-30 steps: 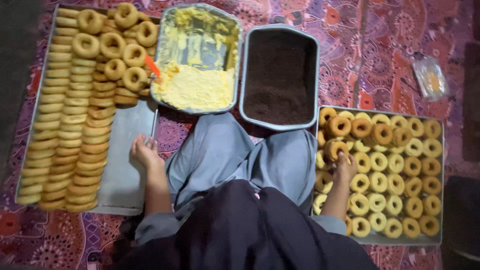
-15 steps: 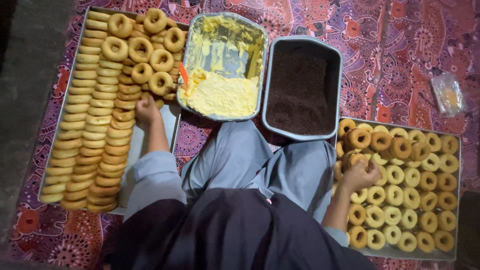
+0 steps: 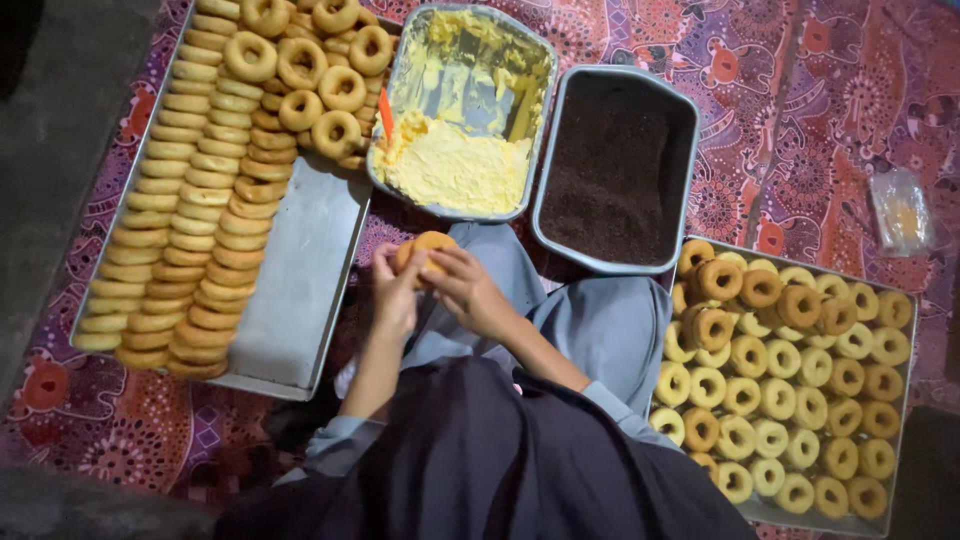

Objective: The person sits on the floor and repeatedly stuffs ring-shaped doughnuts with a yellow filling from a metal tray, then places them into a second tray containing a dark granular substance. The finished doughnuts are arranged on a separate tray.

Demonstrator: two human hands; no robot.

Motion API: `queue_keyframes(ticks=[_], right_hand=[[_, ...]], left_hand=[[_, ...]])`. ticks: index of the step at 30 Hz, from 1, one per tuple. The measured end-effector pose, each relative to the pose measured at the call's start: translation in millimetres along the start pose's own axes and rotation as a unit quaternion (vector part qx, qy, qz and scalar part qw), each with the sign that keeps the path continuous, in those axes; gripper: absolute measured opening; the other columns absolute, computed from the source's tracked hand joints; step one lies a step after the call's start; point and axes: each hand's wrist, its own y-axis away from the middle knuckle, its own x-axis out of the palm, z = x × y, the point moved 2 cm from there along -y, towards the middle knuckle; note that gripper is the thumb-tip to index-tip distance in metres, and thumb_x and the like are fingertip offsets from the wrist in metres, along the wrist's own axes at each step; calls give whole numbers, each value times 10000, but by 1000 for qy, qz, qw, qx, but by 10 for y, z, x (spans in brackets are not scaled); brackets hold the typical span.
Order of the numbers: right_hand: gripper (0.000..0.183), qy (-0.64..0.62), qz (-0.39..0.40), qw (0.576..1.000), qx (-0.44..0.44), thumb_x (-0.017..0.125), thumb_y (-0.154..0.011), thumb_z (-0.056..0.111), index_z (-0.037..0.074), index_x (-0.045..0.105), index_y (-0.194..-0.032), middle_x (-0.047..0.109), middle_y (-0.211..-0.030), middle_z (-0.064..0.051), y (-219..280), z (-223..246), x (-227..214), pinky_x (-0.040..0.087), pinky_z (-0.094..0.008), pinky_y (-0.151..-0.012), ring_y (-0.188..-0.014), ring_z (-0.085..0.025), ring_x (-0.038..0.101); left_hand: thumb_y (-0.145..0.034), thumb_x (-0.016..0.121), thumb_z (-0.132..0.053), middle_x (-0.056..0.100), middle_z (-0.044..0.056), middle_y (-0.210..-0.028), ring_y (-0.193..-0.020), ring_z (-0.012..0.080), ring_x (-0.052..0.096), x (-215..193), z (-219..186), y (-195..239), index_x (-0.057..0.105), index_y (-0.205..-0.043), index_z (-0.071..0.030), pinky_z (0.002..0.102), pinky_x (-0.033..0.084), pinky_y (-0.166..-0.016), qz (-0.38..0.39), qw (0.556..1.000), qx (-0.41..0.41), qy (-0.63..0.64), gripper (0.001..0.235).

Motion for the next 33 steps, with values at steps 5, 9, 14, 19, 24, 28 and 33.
queue_keyframes(ticks=[5, 9, 14, 19, 24, 28, 33], right_hand=[[298, -421, -50, 818, 388, 693, -937, 70, 73, 639, -1231, 671, -1102, -72, 154, -433, -63, 587, -361, -882, -1008, -188, 677], [316, -535, -72, 756, 371, 687, -948, 86, 92, 628, -1258, 684, -1063, -39, 254, -478, -42, 553, -307, -872, -974, -147, 659], [369, -282, 26, 926, 250, 796, -873, 127, 76, 650, -1208, 645, -1062, -40, 124, -275, 173, 579, -311, -843, -974, -136, 642], [301, -34, 18, 992, 118, 833, -828, 84, 86, 706, -1101, 670, -913, -106, -479, -844, 169, 533, -386, -799, -848, -261, 647], [351, 86, -19, 990, 110, 799, -773, 37, 104, 747, -1113, 737, -987, -89, -987, -1240, 113, 525, -408, -863, -941, -322, 613], [280, -90, 29, 975, 201, 799, -858, 110, 110, 745, -1133, 695, -1006, -98, -837, -810, 235, 552, -377, -823, -908, -284, 654], [341, -15, 20, 999, 45, 807, -770, 65, 63, 727, -1101, 695, -983, -142, -694, -677, 270, 514, -413, -894, -991, -329, 608]], left_hand=[[-976, 661, -62, 581, 103, -1146, -1041, 199, 616, 273, -333, 249, 456, -1220, -143, 397, 567, -923, 102, 988, 1, 115, 328], [-976, 521, -264, 648, 57, -1176, -1075, 173, 664, 358, -319, 239, 515, -1239, -127, 389, 588, -911, 108, 982, -98, 117, 297], [-1048, 489, -509, 676, 77, -1044, -921, 199, 662, 273, -48, 82, 584, -1231, -100, 342, 547, -789, 102, 990, -77, 60, 458], [-1064, 508, -573, 671, 94, -1074, -996, 217, 656, 3, 26, -187, 641, -1207, -62, 392, 552, -858, 87, 976, -120, 160, 547], [-991, 508, -695, 665, 148, -1046, -1061, 369, 690, -3, 34, -443, 595, -1110, -16, 536, 560, -965, 46, 963, -132, 230, 695], [-931, 501, -652, 658, 76, -1152, -1094, 301, 661, -7, 40, -567, 620, -1225, -66, 507, 535, -982, -5, 964, -150, 218, 666], [-984, 534, -523, 661, 77, -1267, -1181, 228, 627, -79, 53, -572, 615, -1313, -78, 423, 496, -1056, 40, 970, -87, 223, 559]])
